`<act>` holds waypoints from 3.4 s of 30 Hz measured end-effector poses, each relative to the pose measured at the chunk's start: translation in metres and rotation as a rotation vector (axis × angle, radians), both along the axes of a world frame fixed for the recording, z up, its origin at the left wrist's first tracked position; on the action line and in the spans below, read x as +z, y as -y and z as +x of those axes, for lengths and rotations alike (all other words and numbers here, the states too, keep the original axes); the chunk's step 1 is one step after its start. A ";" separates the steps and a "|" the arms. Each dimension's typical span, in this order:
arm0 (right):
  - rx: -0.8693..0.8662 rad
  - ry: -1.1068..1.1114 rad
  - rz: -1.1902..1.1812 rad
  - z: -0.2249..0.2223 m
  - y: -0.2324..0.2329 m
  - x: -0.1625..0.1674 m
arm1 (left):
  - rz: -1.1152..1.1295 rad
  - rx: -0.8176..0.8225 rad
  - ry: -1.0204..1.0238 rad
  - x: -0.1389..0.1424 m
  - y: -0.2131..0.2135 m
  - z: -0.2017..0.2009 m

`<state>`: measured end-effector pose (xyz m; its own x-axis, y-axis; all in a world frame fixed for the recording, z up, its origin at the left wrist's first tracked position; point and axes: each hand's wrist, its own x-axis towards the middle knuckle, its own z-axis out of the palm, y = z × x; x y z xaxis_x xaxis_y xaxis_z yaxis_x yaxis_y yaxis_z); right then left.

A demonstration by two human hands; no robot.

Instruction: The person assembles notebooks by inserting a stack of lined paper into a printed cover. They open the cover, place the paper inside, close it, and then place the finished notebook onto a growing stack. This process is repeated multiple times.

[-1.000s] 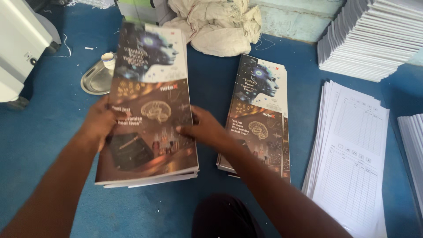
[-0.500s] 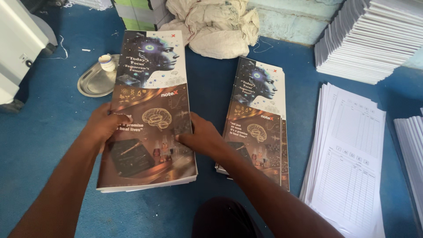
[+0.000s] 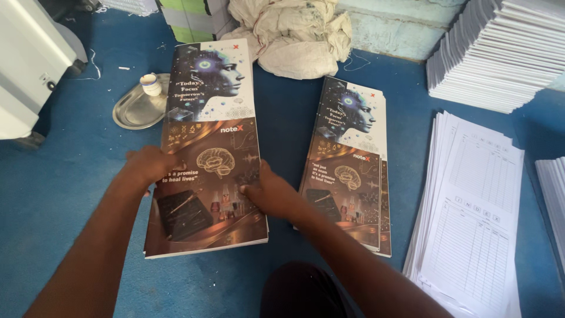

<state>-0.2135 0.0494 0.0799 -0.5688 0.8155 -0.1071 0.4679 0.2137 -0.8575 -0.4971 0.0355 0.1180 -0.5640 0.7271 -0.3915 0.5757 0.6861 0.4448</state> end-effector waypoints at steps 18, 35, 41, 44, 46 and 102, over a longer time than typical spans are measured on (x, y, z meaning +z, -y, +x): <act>0.007 -0.161 -0.161 0.026 -0.006 -0.013 | 0.446 0.086 -0.439 -0.028 0.014 0.059; -0.413 -0.241 -0.202 0.225 -0.012 -0.012 | 1.124 -0.451 0.131 0.019 -0.023 0.263; -0.579 -0.087 -0.190 0.288 0.014 -0.029 | 0.964 -0.581 0.308 0.003 -0.025 0.339; -0.644 -0.012 -0.175 0.318 0.028 -0.038 | 0.808 -0.579 0.396 -0.018 -0.023 0.367; -0.668 0.021 -0.160 0.335 0.036 -0.046 | 0.856 -0.606 0.413 -0.034 -0.021 0.380; -1.011 -0.393 -0.224 0.366 0.124 -0.099 | 0.205 -0.791 0.801 -0.125 0.050 0.429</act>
